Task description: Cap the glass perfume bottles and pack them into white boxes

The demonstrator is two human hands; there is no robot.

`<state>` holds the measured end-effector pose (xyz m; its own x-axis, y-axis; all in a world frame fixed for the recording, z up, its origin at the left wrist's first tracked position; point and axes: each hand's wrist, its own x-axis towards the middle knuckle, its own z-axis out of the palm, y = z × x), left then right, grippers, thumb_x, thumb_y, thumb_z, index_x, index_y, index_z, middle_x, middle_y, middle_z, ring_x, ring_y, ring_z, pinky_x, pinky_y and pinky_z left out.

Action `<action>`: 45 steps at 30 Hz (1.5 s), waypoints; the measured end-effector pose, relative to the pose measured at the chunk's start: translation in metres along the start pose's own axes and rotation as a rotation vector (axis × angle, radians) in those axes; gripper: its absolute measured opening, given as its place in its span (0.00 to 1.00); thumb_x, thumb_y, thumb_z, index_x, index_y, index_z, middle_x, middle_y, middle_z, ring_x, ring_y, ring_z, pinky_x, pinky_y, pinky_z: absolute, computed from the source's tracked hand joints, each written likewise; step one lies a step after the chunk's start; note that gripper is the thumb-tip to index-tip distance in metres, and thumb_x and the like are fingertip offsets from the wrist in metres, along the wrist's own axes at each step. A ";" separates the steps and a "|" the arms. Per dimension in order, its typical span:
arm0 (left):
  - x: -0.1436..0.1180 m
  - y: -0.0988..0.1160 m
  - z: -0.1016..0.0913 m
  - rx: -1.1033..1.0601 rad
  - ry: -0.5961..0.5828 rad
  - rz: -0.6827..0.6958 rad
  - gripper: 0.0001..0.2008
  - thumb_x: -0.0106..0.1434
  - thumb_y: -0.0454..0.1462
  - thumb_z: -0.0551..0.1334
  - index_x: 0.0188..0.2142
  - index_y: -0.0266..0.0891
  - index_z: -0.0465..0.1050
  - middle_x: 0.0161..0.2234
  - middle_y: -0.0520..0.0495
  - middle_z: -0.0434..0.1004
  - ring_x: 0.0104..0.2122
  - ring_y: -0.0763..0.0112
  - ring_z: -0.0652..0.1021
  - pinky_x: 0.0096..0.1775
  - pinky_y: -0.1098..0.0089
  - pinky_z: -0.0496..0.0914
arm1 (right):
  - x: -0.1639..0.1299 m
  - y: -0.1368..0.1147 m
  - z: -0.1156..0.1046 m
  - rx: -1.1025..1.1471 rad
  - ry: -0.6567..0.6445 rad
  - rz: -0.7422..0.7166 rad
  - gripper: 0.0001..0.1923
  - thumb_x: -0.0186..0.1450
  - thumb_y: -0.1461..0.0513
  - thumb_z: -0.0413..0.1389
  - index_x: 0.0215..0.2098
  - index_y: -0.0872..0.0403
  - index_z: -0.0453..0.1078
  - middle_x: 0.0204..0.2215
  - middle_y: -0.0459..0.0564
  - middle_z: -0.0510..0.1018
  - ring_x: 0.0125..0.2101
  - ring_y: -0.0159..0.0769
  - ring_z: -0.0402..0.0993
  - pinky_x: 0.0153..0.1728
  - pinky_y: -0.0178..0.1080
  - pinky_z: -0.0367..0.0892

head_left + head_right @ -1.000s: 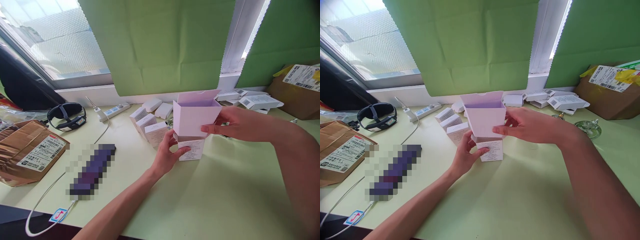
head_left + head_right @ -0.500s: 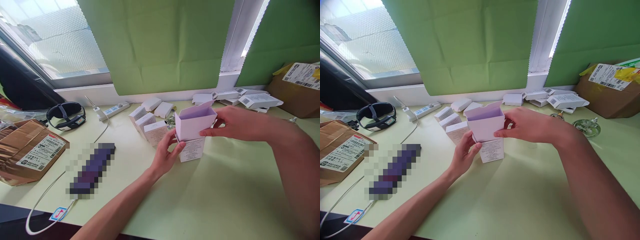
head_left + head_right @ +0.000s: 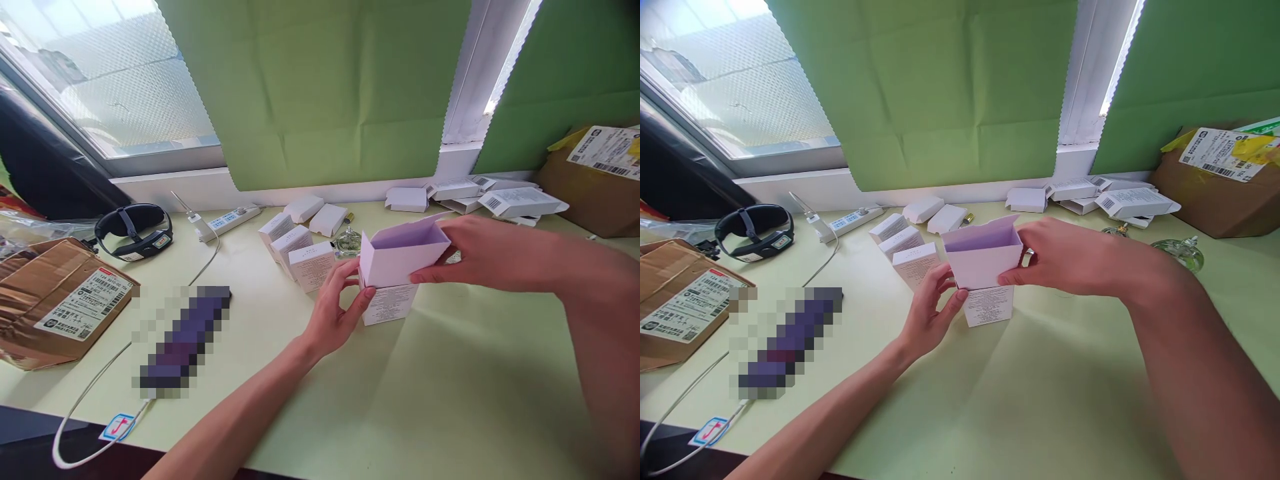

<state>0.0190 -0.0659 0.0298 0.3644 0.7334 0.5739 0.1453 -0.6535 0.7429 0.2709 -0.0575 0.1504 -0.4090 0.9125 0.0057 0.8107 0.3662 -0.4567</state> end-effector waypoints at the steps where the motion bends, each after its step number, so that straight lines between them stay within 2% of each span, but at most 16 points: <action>1: 0.000 0.000 0.000 -0.006 -0.012 0.007 0.21 0.71 0.36 0.58 0.61 0.49 0.62 0.57 0.42 0.67 0.54 0.63 0.72 0.52 0.61 0.75 | -0.001 -0.002 -0.001 0.005 -0.048 -0.002 0.18 0.60 0.48 0.63 0.45 0.45 0.74 0.38 0.48 0.81 0.32 0.42 0.75 0.26 0.39 0.66; 3: 0.000 0.000 -0.001 -0.001 -0.030 0.023 0.19 0.71 0.36 0.57 0.61 0.48 0.62 0.58 0.41 0.66 0.56 0.62 0.71 0.52 0.61 0.75 | -0.005 -0.007 -0.006 0.030 -0.115 -0.003 0.19 0.62 0.47 0.61 0.49 0.43 0.71 0.42 0.47 0.80 0.35 0.42 0.75 0.29 0.39 0.67; 5: 0.000 -0.001 -0.001 0.018 -0.038 0.030 0.19 0.72 0.36 0.56 0.61 0.47 0.62 0.59 0.41 0.65 0.56 0.61 0.70 0.52 0.61 0.74 | -0.008 -0.011 -0.011 0.078 -0.104 -0.007 0.20 0.63 0.47 0.60 0.52 0.41 0.70 0.42 0.47 0.79 0.36 0.41 0.75 0.30 0.39 0.67; 8: 0.000 -0.001 -0.001 0.027 -0.048 0.025 0.20 0.72 0.36 0.56 0.62 0.47 0.61 0.59 0.40 0.64 0.57 0.61 0.70 0.53 0.60 0.74 | -0.010 -0.016 -0.016 0.149 0.022 -0.062 0.19 0.66 0.46 0.56 0.53 0.40 0.70 0.40 0.47 0.78 0.34 0.39 0.73 0.28 0.38 0.65; 11: -0.001 -0.002 0.000 0.002 -0.049 0.027 0.21 0.71 0.35 0.57 0.62 0.47 0.61 0.59 0.40 0.64 0.56 0.62 0.70 0.54 0.60 0.74 | -0.009 -0.021 -0.016 0.132 0.162 -0.179 0.17 0.68 0.45 0.53 0.45 0.43 0.76 0.38 0.48 0.78 0.31 0.38 0.71 0.28 0.38 0.63; 13: -0.001 -0.002 0.000 -0.008 -0.044 0.035 0.23 0.69 0.35 0.60 0.62 0.47 0.61 0.58 0.40 0.64 0.55 0.62 0.72 0.54 0.59 0.74 | -0.009 -0.024 -0.016 0.086 0.188 -0.227 0.17 0.68 0.45 0.53 0.40 0.44 0.78 0.36 0.48 0.79 0.30 0.38 0.71 0.29 0.39 0.61; 17: -0.002 -0.006 0.001 0.039 -0.018 0.041 0.22 0.68 0.36 0.62 0.60 0.48 0.62 0.57 0.41 0.67 0.57 0.60 0.71 0.57 0.56 0.72 | -0.011 -0.029 -0.014 0.046 0.177 -0.243 0.17 0.66 0.44 0.56 0.37 0.45 0.78 0.33 0.46 0.79 0.30 0.39 0.71 0.30 0.40 0.59; 21: -0.005 -0.012 0.001 0.101 0.016 0.078 0.23 0.68 0.36 0.61 0.61 0.47 0.61 0.57 0.40 0.68 0.59 0.58 0.69 0.59 0.53 0.68 | -0.014 -0.036 -0.011 0.012 0.105 -0.273 0.19 0.64 0.43 0.57 0.29 0.47 0.76 0.29 0.47 0.78 0.27 0.38 0.69 0.28 0.39 0.56; 27: -0.006 -0.014 0.003 0.054 -0.016 0.070 0.24 0.68 0.33 0.60 0.61 0.49 0.59 0.59 0.40 0.66 0.59 0.60 0.70 0.58 0.55 0.70 | -0.009 -0.041 -0.002 -0.125 0.066 -0.320 0.17 0.67 0.51 0.56 0.25 0.51 0.69 0.27 0.44 0.75 0.24 0.32 0.65 0.26 0.37 0.53; 31: -0.007 -0.012 0.006 0.024 0.010 0.084 0.25 0.66 0.33 0.63 0.60 0.47 0.60 0.57 0.40 0.66 0.57 0.61 0.71 0.56 0.57 0.71 | -0.005 -0.040 0.007 -0.174 0.038 -0.310 0.12 0.66 0.57 0.56 0.26 0.51 0.67 0.27 0.43 0.75 0.24 0.31 0.65 0.25 0.35 0.53; 34: -0.009 -0.010 0.007 0.049 0.019 0.058 0.31 0.62 0.36 0.68 0.61 0.47 0.58 0.58 0.39 0.65 0.57 0.58 0.71 0.56 0.56 0.71 | -0.003 -0.040 0.012 -0.199 0.029 -0.252 0.05 0.63 0.62 0.56 0.29 0.50 0.66 0.28 0.43 0.76 0.24 0.32 0.67 0.25 0.35 0.53; 36: -0.010 -0.008 0.007 0.059 0.015 0.050 0.33 0.61 0.38 0.69 0.61 0.47 0.57 0.58 0.38 0.64 0.58 0.56 0.70 0.56 0.55 0.71 | -0.002 -0.040 0.014 -0.227 0.030 -0.204 0.04 0.62 0.65 0.56 0.31 0.49 0.65 0.27 0.42 0.76 0.23 0.32 0.66 0.24 0.35 0.52; 41: -0.011 -0.004 0.007 0.004 0.002 0.038 0.22 0.69 0.38 0.60 0.60 0.46 0.58 0.56 0.39 0.65 0.57 0.57 0.70 0.55 0.54 0.70 | -0.002 -0.041 0.018 -0.272 0.021 -0.193 0.08 0.61 0.68 0.55 0.33 0.49 0.63 0.24 0.41 0.74 0.21 0.31 0.63 0.24 0.35 0.52; 45: -0.011 -0.002 0.007 -0.037 0.018 0.015 0.20 0.71 0.40 0.57 0.60 0.45 0.58 0.55 0.39 0.64 0.57 0.57 0.70 0.55 0.55 0.69 | 0.001 -0.041 0.021 -0.292 0.015 -0.180 0.07 0.62 0.67 0.54 0.34 0.48 0.61 0.24 0.41 0.74 0.22 0.33 0.64 0.24 0.35 0.52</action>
<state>0.0214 -0.0742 0.0193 0.3500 0.7268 0.5909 0.1057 -0.6574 0.7460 0.2287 -0.0755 0.1499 -0.5522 0.8301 0.0775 0.8125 0.5566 -0.1732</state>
